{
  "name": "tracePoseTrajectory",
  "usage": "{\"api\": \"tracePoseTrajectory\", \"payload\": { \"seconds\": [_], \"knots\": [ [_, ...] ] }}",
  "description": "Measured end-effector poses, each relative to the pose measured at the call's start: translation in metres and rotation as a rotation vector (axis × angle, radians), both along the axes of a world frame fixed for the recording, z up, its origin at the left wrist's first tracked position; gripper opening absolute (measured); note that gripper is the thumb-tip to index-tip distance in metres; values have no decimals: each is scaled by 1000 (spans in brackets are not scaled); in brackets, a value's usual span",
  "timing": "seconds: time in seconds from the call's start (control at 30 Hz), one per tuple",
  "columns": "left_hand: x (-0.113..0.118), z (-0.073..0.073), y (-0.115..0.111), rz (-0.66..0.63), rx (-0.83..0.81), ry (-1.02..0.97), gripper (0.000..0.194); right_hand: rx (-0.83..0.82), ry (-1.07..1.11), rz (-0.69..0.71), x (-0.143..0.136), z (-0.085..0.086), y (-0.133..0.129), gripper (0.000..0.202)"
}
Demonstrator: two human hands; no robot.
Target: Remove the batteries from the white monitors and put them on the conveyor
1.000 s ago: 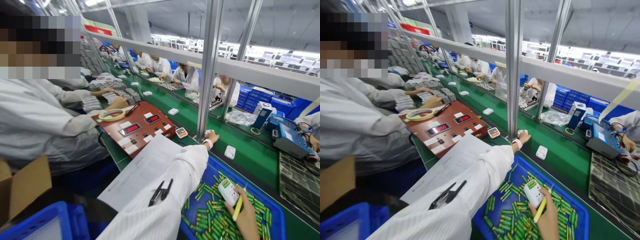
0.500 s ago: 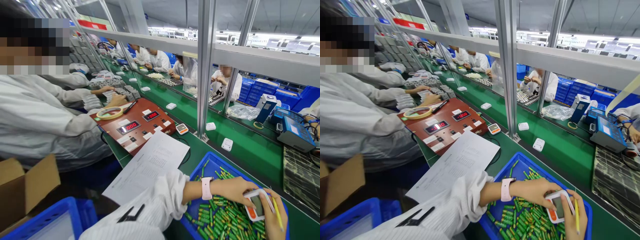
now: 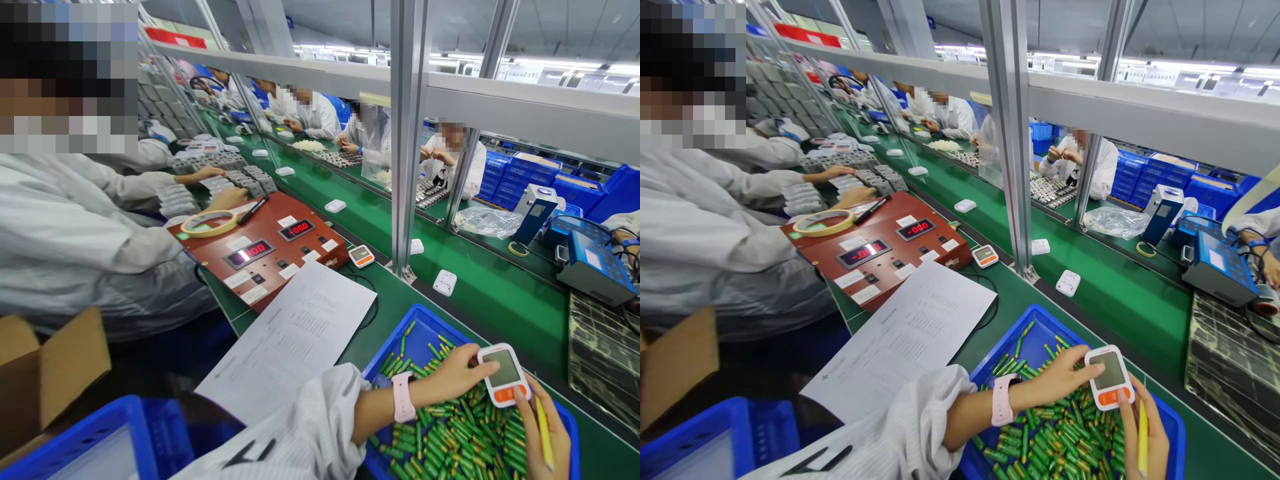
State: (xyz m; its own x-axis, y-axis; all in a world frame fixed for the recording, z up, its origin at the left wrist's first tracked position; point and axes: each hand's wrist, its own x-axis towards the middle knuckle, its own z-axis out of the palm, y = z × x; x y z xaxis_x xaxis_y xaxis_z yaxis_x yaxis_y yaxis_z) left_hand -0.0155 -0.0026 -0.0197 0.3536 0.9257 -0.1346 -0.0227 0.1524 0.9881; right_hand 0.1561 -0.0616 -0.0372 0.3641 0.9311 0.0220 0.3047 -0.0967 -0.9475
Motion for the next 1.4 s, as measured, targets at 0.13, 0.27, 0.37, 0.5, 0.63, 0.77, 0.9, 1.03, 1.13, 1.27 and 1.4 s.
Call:
{"api": "tracePoseTrajectory", "payload": {
  "seconds": [0.13,0.27,0.37,0.5,0.63,0.77,0.9,1.03,1.13,1.27,1.4],
  "knots": [
    [-4,-4,4,-81,-96,-179,53,32,-13,-58,-2,-3,-1,63],
    [-4,1,4,-48,-83,-212,51,38,-13,-21,-9,0,1,60],
    [-5,6,3,-40,-50,-177,48,75,-51,48,-16,13,3,55],
    [-5,4,9,-40,-16,-116,43,155,-33,66,-19,28,10,47],
    [-5,2,13,-23,-6,-66,51,151,31,26,-17,25,11,44],
    [-6,8,11,-49,8,26,58,164,22,21,-15,20,8,47],
    [-5,12,10,-48,20,70,58,162,15,35,-15,20,8,47],
    [-5,13,10,-30,27,72,57,169,25,12,-16,23,8,46],
    [-5,14,10,-22,35,76,56,174,21,12,-17,24,8,45],
    [-5,16,10,-18,38,73,56,185,27,22,-17,25,8,45],
    [-4,15,10,-16,36,59,56,186,30,21,-16,23,9,46]
  ]
}}
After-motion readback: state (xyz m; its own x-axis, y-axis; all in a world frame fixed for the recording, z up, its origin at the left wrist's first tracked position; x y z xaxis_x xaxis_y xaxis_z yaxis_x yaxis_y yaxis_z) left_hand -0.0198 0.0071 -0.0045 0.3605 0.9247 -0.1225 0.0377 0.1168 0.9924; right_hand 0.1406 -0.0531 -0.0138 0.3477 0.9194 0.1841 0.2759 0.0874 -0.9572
